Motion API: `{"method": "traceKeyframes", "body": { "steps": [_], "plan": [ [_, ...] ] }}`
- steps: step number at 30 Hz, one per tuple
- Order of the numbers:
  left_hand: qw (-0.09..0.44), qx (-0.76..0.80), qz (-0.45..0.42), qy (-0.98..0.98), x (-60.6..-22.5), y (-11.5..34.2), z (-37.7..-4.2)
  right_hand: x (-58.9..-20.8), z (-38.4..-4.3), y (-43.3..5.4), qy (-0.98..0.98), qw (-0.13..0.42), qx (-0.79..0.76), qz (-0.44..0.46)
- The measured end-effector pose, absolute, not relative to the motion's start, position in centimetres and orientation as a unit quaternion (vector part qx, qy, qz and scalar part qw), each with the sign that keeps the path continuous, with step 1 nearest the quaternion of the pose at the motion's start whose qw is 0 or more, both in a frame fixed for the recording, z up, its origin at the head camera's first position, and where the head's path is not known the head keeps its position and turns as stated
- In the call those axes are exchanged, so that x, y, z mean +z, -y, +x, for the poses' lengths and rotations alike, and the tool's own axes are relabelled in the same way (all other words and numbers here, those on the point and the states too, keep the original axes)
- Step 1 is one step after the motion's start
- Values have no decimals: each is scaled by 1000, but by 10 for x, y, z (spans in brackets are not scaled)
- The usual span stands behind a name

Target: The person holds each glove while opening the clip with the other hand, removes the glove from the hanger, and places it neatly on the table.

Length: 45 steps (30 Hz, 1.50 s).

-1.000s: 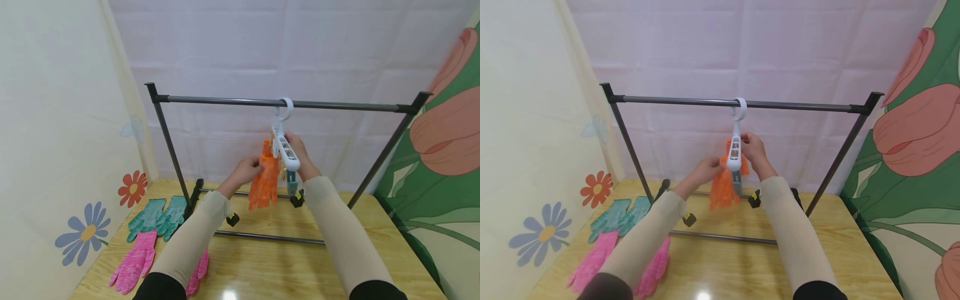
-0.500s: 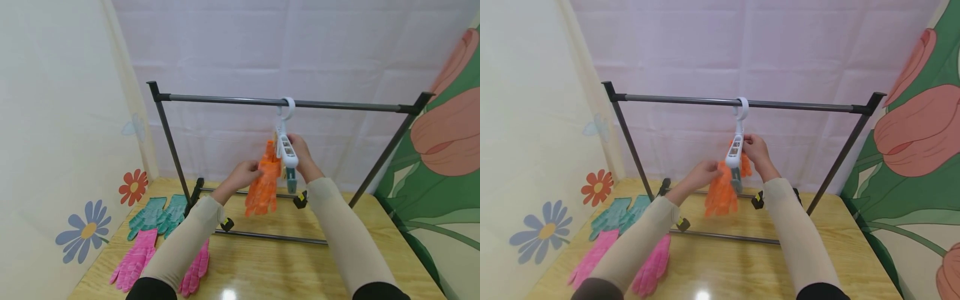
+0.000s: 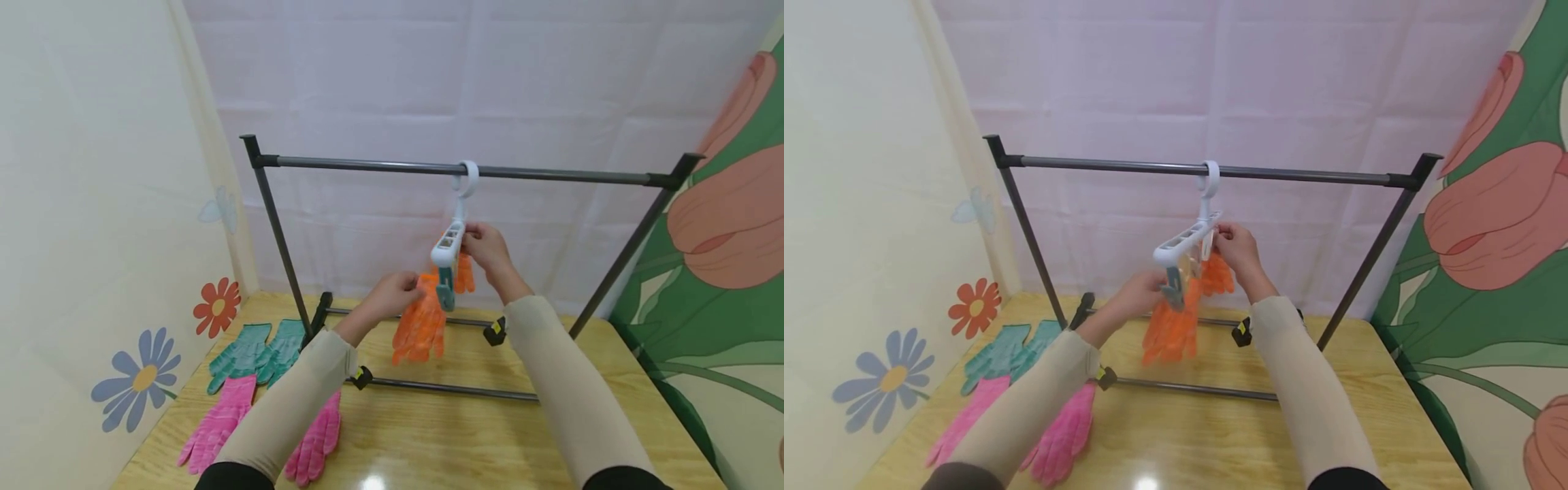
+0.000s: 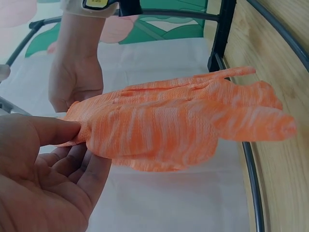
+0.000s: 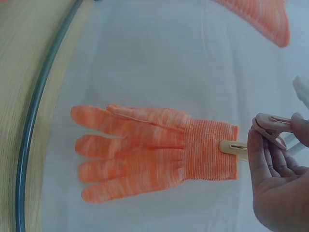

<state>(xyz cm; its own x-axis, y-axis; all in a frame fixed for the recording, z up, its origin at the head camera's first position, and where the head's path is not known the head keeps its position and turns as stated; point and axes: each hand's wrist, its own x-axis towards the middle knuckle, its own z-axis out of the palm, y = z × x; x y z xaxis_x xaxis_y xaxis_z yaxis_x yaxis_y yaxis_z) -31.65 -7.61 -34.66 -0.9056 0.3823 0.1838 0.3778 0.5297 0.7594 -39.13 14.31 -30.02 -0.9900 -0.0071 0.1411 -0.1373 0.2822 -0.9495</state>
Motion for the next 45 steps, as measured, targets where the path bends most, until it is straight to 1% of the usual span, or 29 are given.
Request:
{"method": "traceKeyframes", "body": {
  "steps": [8,18,26,33,40,45],
  "plan": [
    [27,453,200,-868,-351,86,-309,-299,-389,-146,791,56,608,41],
    [40,494,212,-842,-352,99,-291,-300,-385,-151,793,77,604,31],
    [45,499,188,-845,-356,107,-281,-303,-382,-156,780,91,619,15],
    [52,509,178,-840,-358,113,-276,-302,-379,-161,777,99,622,5],
    [68,516,165,-838,-362,118,-271,-302,-377,-166,772,110,626,14],
    [65,516,169,-837,-369,124,-271,-303,-377,-167,769,103,631,7]
  ]
}}
